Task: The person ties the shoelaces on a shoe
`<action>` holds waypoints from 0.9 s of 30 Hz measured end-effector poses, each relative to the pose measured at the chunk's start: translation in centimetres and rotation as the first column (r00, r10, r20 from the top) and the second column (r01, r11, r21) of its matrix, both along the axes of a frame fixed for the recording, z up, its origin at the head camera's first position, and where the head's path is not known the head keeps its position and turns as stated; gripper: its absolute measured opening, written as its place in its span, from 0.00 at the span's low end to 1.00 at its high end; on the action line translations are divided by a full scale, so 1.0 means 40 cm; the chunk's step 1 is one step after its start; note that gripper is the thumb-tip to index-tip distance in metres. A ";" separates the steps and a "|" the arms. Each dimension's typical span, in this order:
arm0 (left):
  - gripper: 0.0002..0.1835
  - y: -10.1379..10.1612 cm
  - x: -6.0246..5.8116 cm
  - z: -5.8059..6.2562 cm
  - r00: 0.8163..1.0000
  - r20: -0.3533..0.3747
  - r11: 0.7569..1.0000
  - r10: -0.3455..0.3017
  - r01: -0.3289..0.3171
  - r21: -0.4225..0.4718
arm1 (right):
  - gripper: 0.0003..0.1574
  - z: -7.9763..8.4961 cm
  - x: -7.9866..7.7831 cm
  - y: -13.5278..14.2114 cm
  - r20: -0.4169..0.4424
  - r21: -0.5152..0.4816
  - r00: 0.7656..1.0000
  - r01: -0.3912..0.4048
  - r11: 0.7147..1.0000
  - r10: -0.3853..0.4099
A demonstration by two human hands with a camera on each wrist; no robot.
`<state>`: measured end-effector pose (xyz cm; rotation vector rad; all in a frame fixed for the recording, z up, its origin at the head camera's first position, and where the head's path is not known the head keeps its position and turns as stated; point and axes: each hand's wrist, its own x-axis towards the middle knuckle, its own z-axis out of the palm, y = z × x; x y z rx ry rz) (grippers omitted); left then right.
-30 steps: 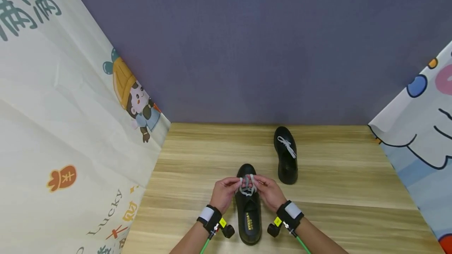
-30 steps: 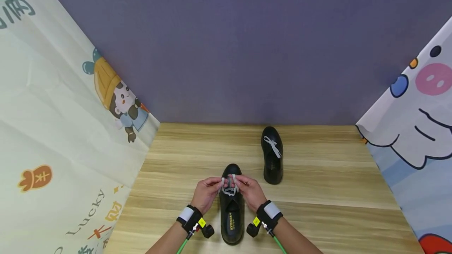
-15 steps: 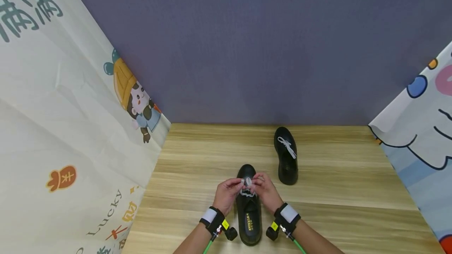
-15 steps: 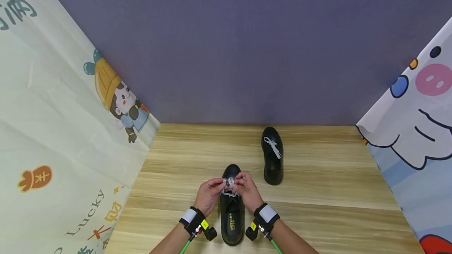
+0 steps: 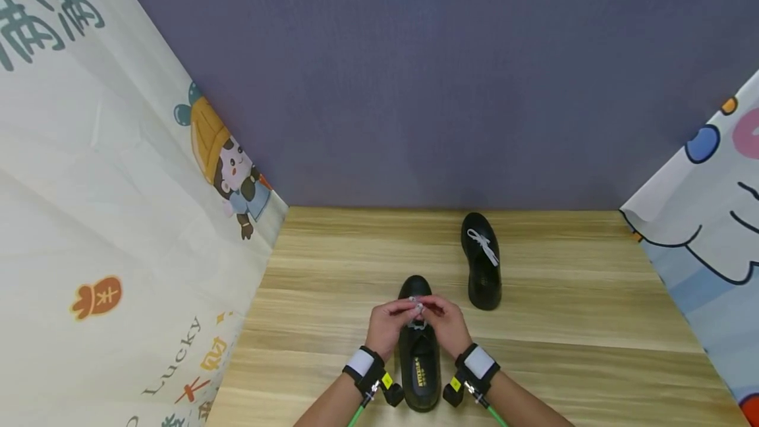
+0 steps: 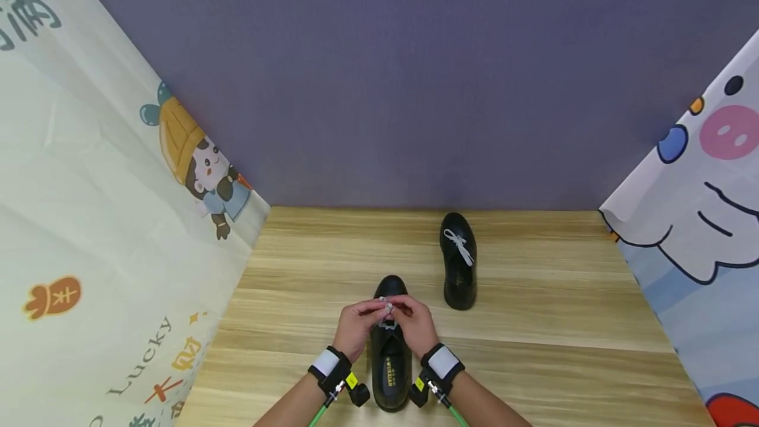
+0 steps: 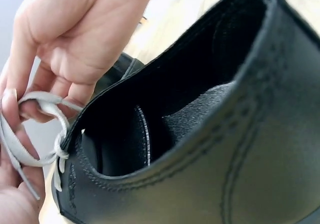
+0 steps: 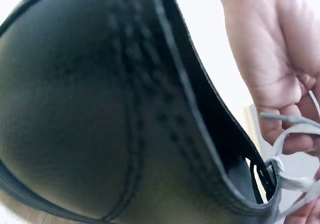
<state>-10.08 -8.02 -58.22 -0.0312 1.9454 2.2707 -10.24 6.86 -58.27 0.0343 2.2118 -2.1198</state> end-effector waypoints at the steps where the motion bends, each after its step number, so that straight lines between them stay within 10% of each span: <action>1: 0.10 0.003 -0.001 0.003 1.000 0.002 1.000 0.011 -0.011 -0.009 | 0.12 0.001 0.000 -0.002 -0.010 0.013 1.000 0.004 1.000 -0.003; 13: 0.07 0.024 -0.005 0.009 0.977 -0.003 0.974 0.211 -0.211 -0.084 | 0.15 -0.002 -0.002 0.004 -0.171 0.239 0.982 -0.035 0.970 0.077; 27: 0.06 0.035 -0.007 0.003 0.961 -0.045 0.949 0.273 -0.276 -0.154 | 0.22 -0.022 -0.005 0.036 -0.295 0.420 0.922 -0.111 0.901 0.251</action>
